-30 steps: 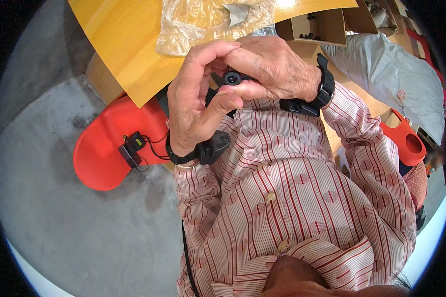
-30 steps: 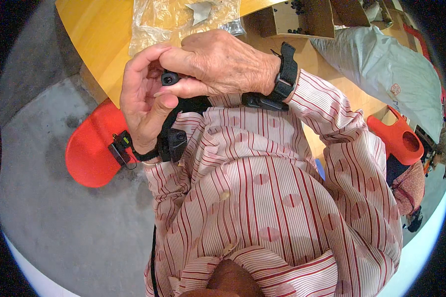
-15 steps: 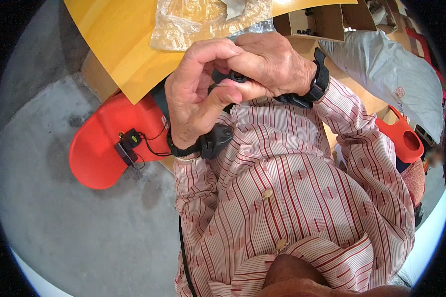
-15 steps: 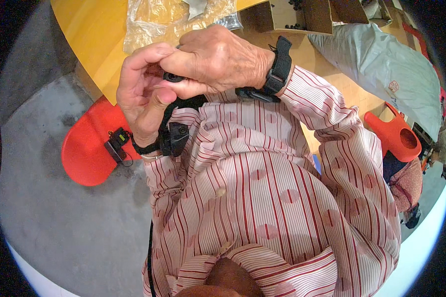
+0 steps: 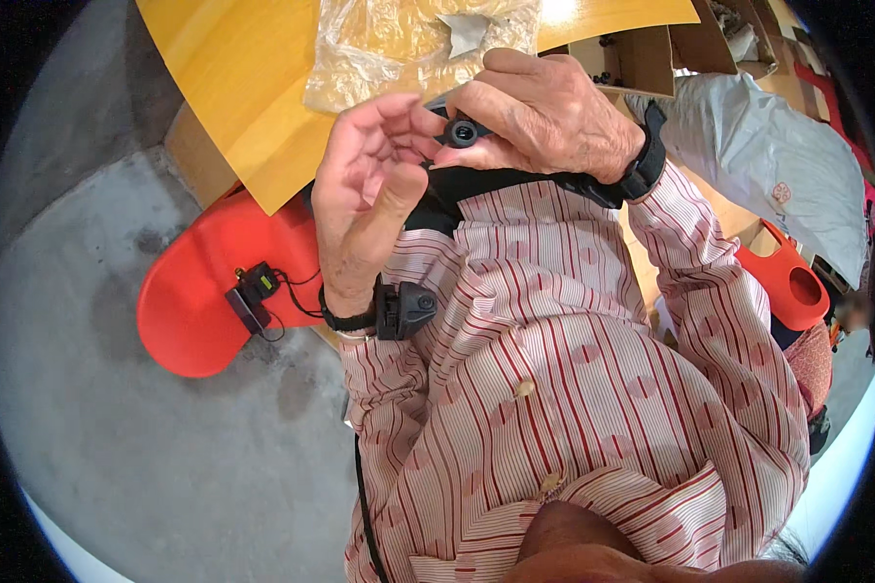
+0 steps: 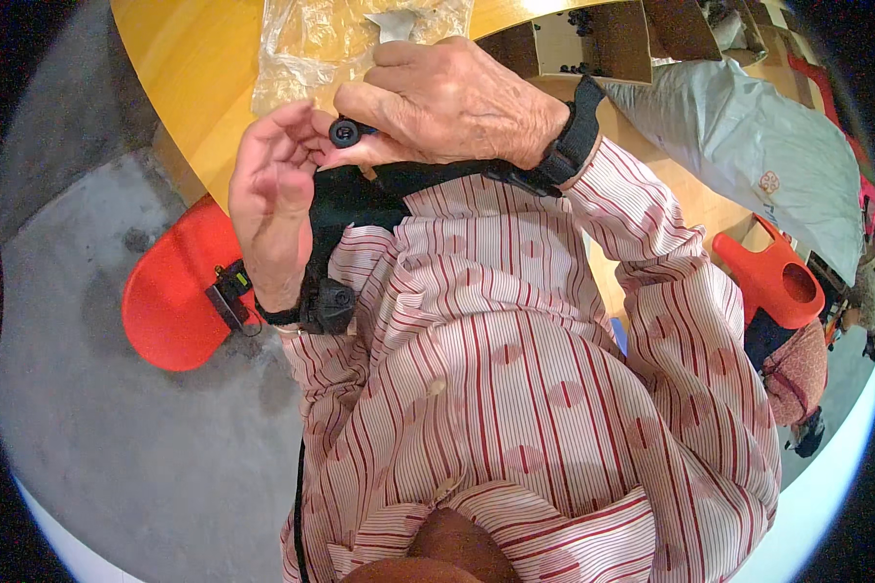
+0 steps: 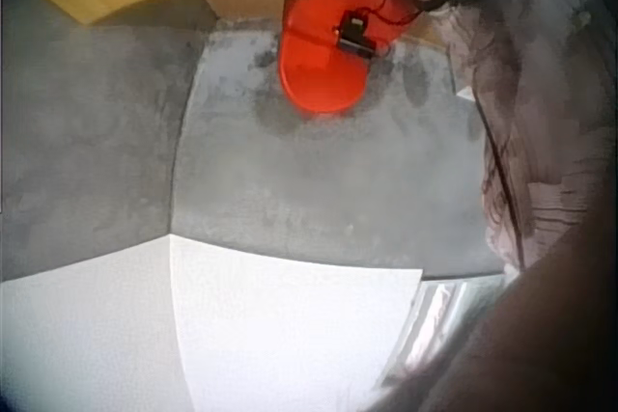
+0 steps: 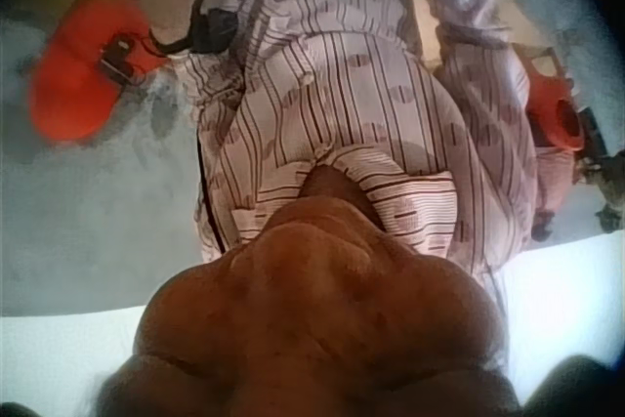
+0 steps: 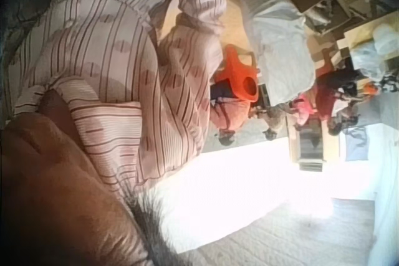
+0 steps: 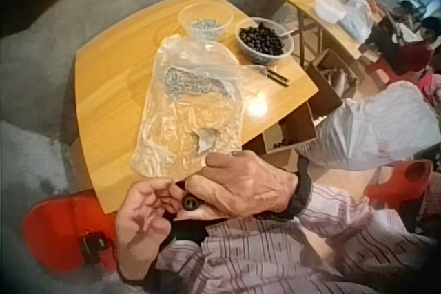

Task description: Manually assembling small black plastic parts by fitting rubber seals onto them at a workstation.

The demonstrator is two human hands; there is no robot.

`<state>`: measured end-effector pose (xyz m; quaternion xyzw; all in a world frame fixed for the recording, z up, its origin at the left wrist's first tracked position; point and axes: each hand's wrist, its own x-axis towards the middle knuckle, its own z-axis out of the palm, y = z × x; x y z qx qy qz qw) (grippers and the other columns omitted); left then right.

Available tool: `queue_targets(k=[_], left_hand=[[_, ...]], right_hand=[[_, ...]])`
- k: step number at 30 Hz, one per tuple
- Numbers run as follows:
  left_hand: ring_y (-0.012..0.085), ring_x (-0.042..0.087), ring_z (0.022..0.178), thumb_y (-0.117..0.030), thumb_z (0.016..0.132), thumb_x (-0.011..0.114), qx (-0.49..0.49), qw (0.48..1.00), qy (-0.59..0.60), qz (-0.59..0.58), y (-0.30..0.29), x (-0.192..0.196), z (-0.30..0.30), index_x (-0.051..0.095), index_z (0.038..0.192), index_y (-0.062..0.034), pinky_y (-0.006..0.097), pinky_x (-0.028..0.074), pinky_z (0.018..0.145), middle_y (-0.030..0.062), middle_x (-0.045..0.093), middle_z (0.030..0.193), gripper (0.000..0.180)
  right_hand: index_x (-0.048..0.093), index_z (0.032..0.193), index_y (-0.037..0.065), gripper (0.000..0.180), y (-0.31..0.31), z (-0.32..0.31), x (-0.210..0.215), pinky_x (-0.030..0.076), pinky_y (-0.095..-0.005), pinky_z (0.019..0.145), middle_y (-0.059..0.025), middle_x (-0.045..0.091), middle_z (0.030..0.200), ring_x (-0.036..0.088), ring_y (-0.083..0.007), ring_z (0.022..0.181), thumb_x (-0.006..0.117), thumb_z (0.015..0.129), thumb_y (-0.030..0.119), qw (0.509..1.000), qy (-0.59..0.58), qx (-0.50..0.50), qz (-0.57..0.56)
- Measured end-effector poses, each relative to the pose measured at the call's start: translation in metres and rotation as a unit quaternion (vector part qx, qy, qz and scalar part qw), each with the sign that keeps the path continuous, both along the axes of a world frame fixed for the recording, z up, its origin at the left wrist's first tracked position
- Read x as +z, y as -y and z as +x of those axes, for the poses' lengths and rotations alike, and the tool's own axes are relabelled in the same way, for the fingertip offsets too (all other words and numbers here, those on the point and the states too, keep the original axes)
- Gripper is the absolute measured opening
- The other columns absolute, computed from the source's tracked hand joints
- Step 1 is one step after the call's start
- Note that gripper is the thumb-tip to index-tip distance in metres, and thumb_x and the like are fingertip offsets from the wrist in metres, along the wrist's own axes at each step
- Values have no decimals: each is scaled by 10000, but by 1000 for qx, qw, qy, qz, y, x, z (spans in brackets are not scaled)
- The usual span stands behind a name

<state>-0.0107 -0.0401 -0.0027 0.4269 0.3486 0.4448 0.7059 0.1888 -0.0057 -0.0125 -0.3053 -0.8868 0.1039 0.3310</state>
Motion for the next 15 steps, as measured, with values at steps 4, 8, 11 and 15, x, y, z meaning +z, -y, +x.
queue_targets(k=[4,8,11,15], left_hand=[[133,544,971,-240,888,631,-36,996,-33,-80,3,8,-3,473,1198,57,256,418,885,95,568,1078,457],[116,567,950,-140,922,570,-27,992,-36,-117,5,10,2,528,1138,75,240,437,873,88,604,1032,308],[111,580,912,-95,923,554,-22,991,-61,-116,4,16,8,538,1128,80,229,450,845,94,618,1010,270],[105,585,885,-68,910,562,-1,989,-70,-132,6,21,12,557,1105,78,218,449,825,98,635,976,243]], right_hand=[[522,855,96,377,1,-1,5,441,-291,450,-8,453,583,538,-171,589,647,768,441,998,48,-30,22],[521,872,95,369,2,0,2,442,-293,447,-2,456,584,538,-166,587,628,777,435,998,50,-30,24],[524,874,96,353,3,0,1,444,-297,448,-6,461,594,541,-168,596,626,778,420,997,60,-30,37],[553,940,90,345,5,1,-3,461,-312,487,-12,510,652,570,-181,663,635,774,382,998,55,-7,-11]])
